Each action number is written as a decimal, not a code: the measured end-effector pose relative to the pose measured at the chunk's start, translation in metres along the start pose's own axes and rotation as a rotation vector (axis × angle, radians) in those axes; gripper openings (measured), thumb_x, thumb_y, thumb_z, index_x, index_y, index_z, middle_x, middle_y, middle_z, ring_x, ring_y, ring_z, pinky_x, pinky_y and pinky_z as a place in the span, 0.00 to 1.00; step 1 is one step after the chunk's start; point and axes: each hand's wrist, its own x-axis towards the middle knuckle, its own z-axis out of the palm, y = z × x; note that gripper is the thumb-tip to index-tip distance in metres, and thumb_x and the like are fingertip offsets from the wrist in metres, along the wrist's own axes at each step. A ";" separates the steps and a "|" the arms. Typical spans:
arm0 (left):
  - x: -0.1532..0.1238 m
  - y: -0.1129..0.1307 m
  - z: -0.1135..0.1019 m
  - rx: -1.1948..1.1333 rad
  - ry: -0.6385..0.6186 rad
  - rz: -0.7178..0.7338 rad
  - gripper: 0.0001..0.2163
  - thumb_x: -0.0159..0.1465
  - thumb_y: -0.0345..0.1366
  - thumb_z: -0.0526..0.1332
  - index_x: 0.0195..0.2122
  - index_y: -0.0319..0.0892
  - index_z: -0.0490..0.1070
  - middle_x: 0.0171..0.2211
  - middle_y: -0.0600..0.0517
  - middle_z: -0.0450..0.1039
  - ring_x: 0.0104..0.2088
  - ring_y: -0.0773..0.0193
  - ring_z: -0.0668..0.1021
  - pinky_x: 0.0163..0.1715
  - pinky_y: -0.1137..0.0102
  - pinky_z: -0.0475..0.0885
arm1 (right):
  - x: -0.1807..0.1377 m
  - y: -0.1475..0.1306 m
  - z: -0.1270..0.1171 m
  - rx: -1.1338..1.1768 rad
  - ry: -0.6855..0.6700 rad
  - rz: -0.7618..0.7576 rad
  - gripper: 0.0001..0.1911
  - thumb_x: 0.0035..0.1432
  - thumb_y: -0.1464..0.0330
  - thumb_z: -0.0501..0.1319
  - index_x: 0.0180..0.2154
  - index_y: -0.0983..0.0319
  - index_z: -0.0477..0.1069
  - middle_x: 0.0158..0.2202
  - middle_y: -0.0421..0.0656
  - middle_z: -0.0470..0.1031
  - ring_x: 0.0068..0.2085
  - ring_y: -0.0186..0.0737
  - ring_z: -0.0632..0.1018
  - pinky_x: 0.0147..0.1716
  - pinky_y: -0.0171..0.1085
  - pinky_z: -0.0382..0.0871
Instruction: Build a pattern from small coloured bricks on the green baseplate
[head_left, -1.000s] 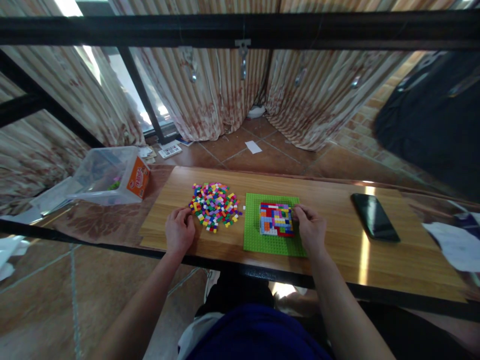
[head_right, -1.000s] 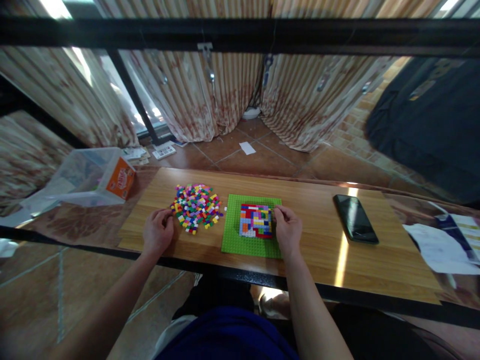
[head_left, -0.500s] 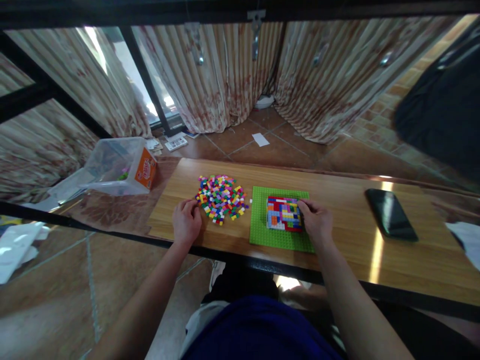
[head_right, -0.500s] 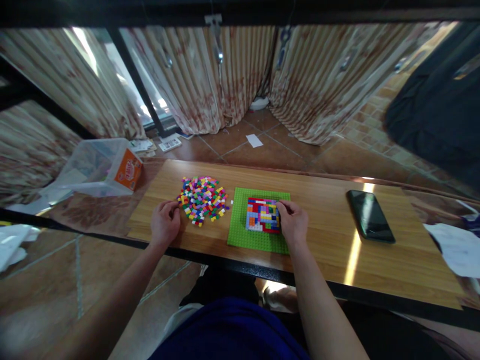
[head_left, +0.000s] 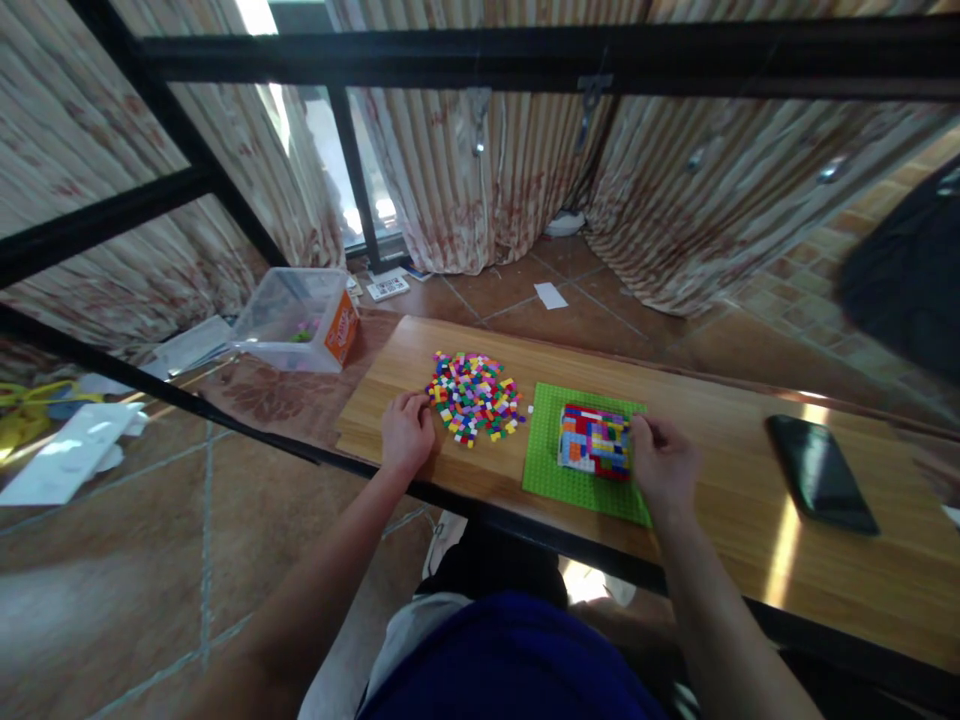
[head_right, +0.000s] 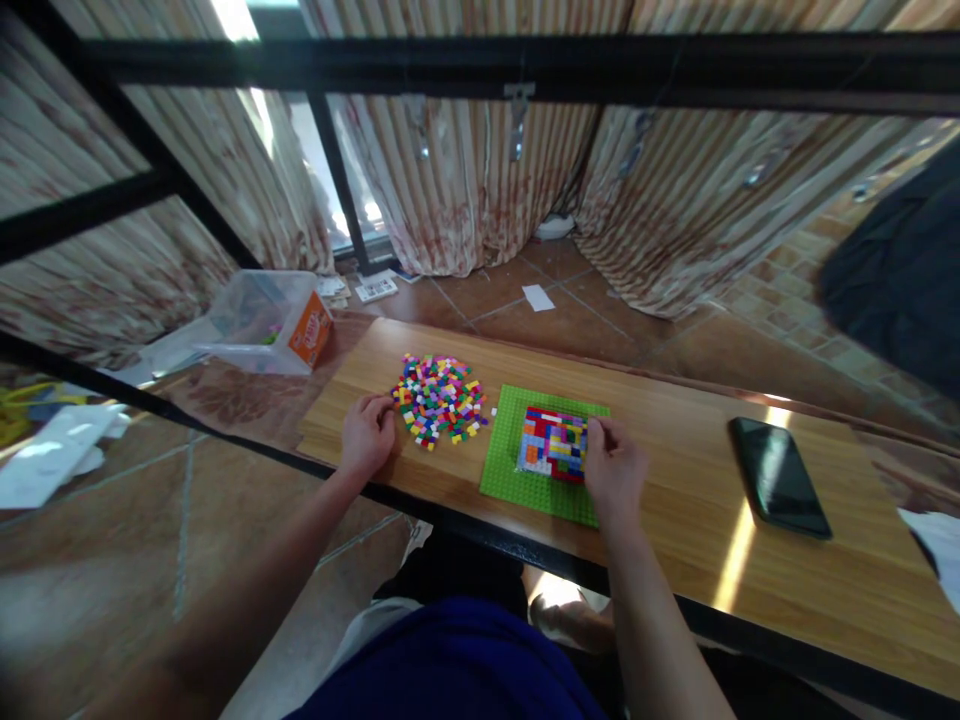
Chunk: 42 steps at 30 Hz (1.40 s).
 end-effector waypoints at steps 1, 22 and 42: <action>0.000 0.000 0.000 -0.003 -0.002 0.000 0.12 0.64 0.32 0.54 0.42 0.40 0.76 0.44 0.42 0.75 0.48 0.51 0.76 0.51 0.57 0.71 | -0.007 -0.013 0.003 -0.003 -0.017 -0.091 0.19 0.59 0.56 0.58 0.38 0.63 0.79 0.34 0.48 0.80 0.34 0.44 0.78 0.36 0.42 0.71; 0.001 -0.004 0.000 -0.023 0.013 0.017 0.12 0.64 0.34 0.53 0.41 0.40 0.75 0.44 0.42 0.76 0.47 0.51 0.76 0.51 0.56 0.71 | -0.056 -0.094 0.089 -0.539 -0.680 -0.375 0.15 0.66 0.71 0.51 0.44 0.60 0.76 0.46 0.50 0.77 0.44 0.44 0.78 0.42 0.38 0.68; 0.004 -0.006 -0.002 -0.013 0.026 0.034 0.11 0.63 0.36 0.54 0.39 0.41 0.75 0.42 0.42 0.76 0.46 0.51 0.77 0.50 0.56 0.72 | -0.075 -0.089 0.028 1.001 -0.503 0.593 0.18 0.43 0.57 0.74 0.34 0.60 0.78 0.30 0.40 0.79 0.27 0.31 0.75 0.26 0.31 0.71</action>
